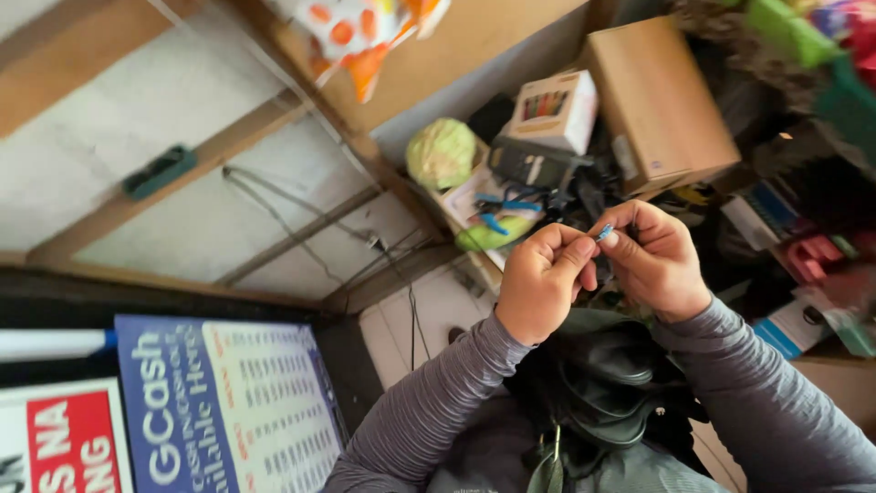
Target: Connecting and crimping electrical wires using a wire stripper and terminal connectors.
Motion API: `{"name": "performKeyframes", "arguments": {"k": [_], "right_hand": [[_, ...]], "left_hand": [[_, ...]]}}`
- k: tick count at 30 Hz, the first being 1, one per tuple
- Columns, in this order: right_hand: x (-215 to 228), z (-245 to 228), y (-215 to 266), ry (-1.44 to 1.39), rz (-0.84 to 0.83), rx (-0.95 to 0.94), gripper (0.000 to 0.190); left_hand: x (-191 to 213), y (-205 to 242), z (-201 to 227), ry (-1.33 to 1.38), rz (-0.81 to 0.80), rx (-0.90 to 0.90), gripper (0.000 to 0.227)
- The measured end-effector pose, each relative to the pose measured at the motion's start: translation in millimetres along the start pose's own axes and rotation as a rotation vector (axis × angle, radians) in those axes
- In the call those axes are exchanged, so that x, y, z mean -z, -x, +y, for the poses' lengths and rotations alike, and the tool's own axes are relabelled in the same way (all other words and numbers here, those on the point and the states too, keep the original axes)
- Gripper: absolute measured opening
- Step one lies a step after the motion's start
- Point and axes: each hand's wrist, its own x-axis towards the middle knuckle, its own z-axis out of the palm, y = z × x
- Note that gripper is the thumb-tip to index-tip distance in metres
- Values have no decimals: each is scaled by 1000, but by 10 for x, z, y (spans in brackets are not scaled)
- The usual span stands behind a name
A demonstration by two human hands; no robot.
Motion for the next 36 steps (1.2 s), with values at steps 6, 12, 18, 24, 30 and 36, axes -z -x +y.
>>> {"name": "performKeyframes", "arguments": {"k": [6, 12, 18, 24, 30, 36], "right_hand": [[-164, 449, -291, 275, 40, -136, 7], [-403, 693, -611, 559, -104, -181, 7], [-335, 731, -1166, 994, -115, -143, 14], [205, 1803, -2041, 1535, -402, -136, 24], [506, 2682, -2298, 1776, -554, -249, 22], [346, 2503, -2373, 1789, -665, -373, 27]], "left_hand": [[486, 126, -116, 60, 178, 68, 17], [994, 222, -178, -13, 289, 54, 18], [1526, 279, -125, -51, 420, -7, 17], [1826, 321, -253, -83, 550, -85, 13], [1977, 471, -375, -59, 641, -37, 14], [2044, 558, -447, -83, 668, 2, 16]]}}
